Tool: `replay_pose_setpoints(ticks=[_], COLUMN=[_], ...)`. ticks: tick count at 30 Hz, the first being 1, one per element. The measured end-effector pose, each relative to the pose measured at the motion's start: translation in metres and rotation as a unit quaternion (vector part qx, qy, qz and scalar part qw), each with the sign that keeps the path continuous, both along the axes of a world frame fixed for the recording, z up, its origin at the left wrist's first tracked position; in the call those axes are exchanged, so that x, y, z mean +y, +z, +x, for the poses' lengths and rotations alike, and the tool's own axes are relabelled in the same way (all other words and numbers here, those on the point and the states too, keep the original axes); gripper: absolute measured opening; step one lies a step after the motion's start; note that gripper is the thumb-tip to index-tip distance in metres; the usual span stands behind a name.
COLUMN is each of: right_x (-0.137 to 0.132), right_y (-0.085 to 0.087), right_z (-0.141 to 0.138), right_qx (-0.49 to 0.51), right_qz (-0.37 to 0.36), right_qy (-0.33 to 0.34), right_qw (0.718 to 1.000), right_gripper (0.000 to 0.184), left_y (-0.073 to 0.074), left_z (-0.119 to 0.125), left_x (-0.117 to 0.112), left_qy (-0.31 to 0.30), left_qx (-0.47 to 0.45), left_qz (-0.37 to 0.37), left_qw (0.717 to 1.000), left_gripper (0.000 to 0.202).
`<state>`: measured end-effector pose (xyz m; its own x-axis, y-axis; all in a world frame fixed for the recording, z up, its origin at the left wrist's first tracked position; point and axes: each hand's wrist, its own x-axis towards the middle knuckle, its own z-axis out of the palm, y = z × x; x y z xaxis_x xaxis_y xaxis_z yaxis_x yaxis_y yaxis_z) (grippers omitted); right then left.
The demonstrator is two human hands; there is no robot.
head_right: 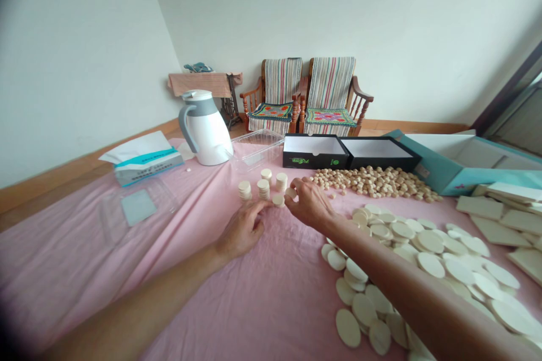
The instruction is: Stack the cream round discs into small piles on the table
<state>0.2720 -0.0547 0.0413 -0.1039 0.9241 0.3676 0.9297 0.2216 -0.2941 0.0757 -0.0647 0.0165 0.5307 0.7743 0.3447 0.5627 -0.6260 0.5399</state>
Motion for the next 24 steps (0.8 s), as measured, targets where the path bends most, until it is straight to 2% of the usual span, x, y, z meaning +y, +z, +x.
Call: replay_pose_setpoints(ticks=[11, 17, 21, 24], right_x=[0.006, 0.005, 0.001, -0.002], right_y=[-0.007, -0.01, -0.002, 0.013], right_z=[-0.012, -0.022, -0.015, 0.009], right_qx=[-0.024, -0.025, -0.028, -0.024], right_qz=[-0.011, -0.021, -0.02, -0.018], right_qy=[0.021, 0.031, 0.02, 0.009], right_qw=[0.999, 0.999, 0.999, 1.0], right_gripper=[0.018, 0.02, 0.022, 0.019], left_y=[0.001, -0.001, -0.002, -0.001], left_z=[0.002, 0.002, -0.001, -0.002], left_x=[0.003, 0.003, 0.003, 0.003], left_qy=[-0.017, -0.001, 0.001, 0.0], left_qx=[0.021, 0.028, 0.01, 0.005], left_qz=[0.018, 0.021, 0.01, 0.003], left_qw=[0.999, 0.999, 1.0, 1.0], left_gripper=[0.053, 0.047, 0.045, 0.043])
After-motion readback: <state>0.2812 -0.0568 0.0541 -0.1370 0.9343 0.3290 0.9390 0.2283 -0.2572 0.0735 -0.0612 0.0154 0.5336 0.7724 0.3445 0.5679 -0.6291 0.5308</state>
